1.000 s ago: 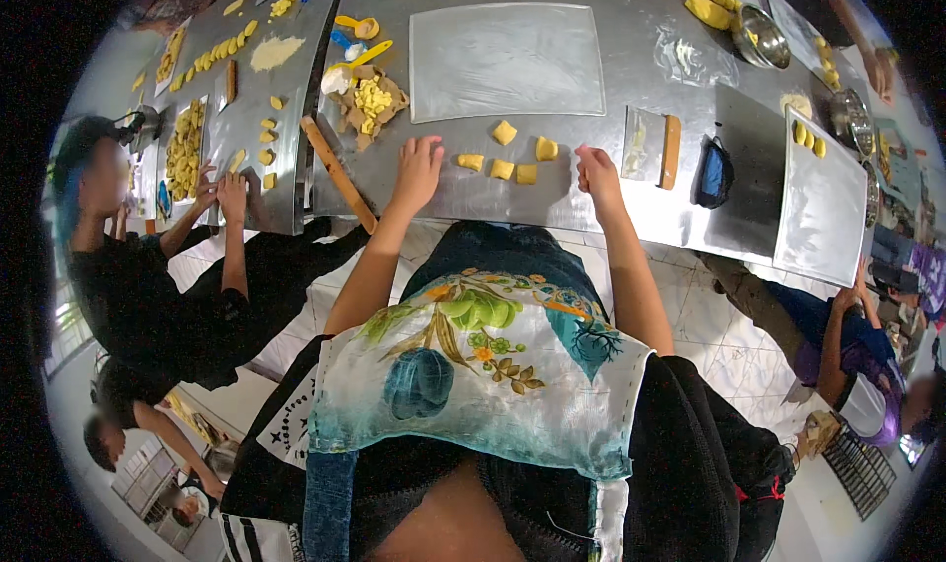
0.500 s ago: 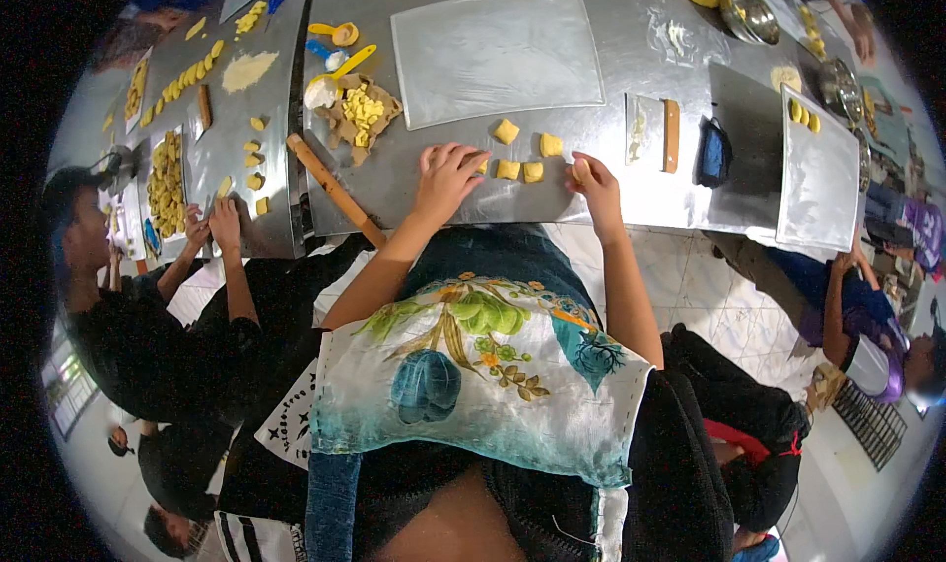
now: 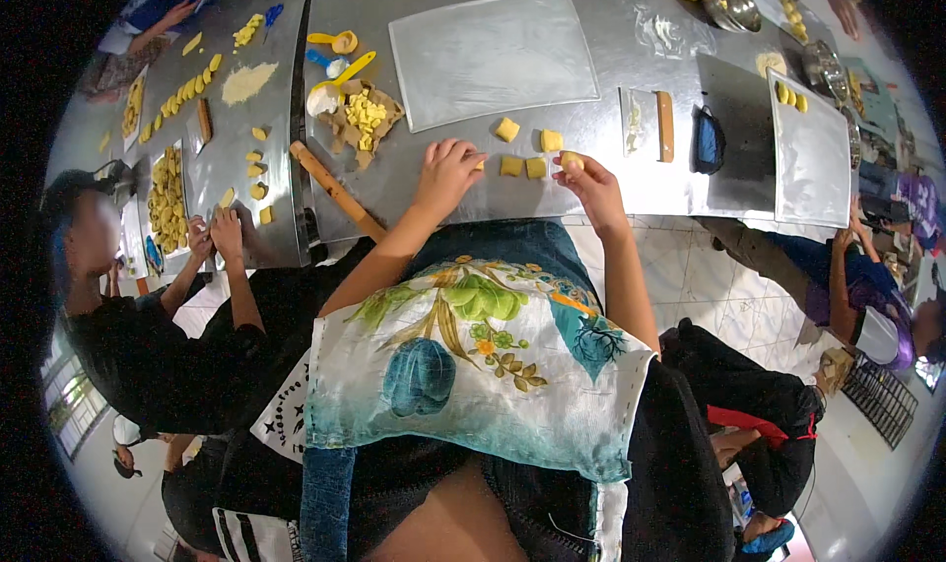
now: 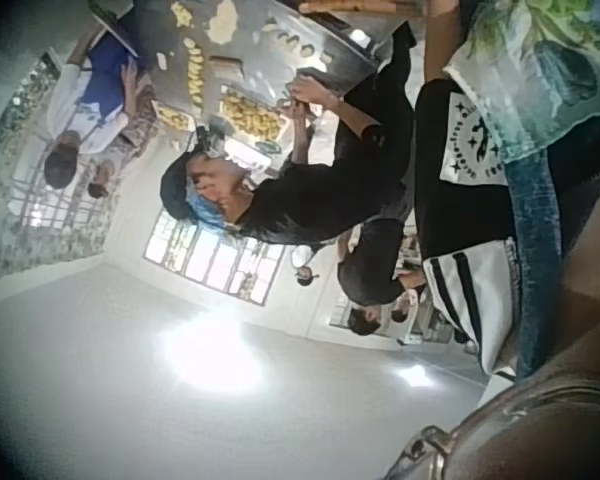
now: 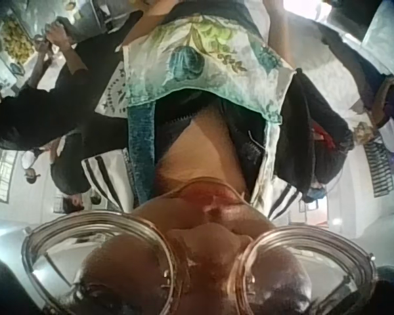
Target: The person uses a rolling pin to flatten dough, cuts it into pieces with a bench scraper, and shapes the pieces by hand before placing them on a tray.
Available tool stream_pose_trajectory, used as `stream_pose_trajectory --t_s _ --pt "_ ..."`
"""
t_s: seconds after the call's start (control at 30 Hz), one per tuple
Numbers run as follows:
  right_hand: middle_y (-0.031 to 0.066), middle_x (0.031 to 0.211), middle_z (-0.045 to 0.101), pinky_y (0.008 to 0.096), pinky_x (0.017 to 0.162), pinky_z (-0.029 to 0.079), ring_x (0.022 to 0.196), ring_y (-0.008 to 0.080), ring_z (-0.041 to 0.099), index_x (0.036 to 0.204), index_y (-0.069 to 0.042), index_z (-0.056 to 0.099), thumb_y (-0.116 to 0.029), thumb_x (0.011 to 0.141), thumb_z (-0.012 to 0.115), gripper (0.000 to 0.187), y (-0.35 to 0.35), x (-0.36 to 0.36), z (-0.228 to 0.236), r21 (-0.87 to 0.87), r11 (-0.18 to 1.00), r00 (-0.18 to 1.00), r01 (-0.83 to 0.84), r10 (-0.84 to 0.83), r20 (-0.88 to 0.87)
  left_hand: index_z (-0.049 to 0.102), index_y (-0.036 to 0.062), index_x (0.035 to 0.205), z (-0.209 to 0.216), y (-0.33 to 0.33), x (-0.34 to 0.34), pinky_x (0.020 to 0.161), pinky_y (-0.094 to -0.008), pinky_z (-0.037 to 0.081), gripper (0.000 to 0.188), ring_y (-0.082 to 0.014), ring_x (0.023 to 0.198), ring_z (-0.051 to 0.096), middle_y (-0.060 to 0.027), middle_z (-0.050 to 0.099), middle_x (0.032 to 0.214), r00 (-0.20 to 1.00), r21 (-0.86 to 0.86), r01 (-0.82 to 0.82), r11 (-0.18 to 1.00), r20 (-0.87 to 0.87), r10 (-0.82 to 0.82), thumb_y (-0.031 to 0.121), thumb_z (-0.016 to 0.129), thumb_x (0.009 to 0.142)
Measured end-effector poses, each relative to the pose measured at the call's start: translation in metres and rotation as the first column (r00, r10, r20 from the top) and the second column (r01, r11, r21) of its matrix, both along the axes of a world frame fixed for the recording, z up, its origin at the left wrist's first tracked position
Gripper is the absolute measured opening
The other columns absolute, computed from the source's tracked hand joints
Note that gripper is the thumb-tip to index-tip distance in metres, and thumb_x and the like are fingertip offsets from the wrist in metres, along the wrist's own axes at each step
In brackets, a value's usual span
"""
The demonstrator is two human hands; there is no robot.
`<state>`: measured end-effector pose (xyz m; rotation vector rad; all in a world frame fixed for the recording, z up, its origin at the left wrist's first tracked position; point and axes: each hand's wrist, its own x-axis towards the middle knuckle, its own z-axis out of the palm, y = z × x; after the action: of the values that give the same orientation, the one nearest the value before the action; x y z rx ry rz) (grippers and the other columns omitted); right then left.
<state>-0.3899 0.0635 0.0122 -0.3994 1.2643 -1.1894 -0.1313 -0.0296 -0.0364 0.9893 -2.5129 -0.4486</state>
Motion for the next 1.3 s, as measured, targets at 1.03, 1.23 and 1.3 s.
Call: stream_pose_trajectory --t_s 1.03,1.23,1.3 --pt "0.0086 0.112 0.066 0.0262 0.085 0.053 0.097 0.0137 0.063 0.116 0.002 0.060 0.005 0.083 0.070 0.034 -0.065 -0.026 0.185 -0.056 0.751 0.706 -0.658 0.589 -0.392 0.066 0.0050 0.106 0.404 0.057 -0.047 0.074 -0.0318 0.052 0.025 -0.0223 0.090 0.063 -0.0055 0.064 0.099 0.982 -0.024 0.184 0.983 0.037 -0.183 0.014 0.062 0.083" --pt "0.0124 0.092 0.072 0.0269 0.077 0.056 0.089 0.0159 0.069 0.100 0.007 0.069 0.006 0.079 0.070 0.021 -0.060 0.030 0.192 -0.147 0.725 0.653 -0.673 0.489 -0.579 0.056 0.0059 0.129 0.214 0.040 -0.025 0.089 -0.0311 0.049 0.043 -0.0213 0.107 0.061 -0.0088 0.063 0.117 0.735 0.616 -0.027 0.788 -0.521 0.433 0.027 0.064 0.093" --pt "0.0129 0.089 0.072 0.0266 0.075 0.056 0.086 0.0158 0.069 0.099 0.006 0.069 0.007 0.077 0.070 0.022 -0.058 0.044 0.192 -0.141 0.756 0.654 -0.639 0.438 -0.616 0.053 0.0025 0.132 0.196 0.045 -0.028 0.093 -0.0295 0.048 0.044 -0.0188 0.111 0.059 -0.0092 0.060 0.122 0.606 0.777 0.180 0.603 -0.570 0.555 0.022 0.063 0.094"
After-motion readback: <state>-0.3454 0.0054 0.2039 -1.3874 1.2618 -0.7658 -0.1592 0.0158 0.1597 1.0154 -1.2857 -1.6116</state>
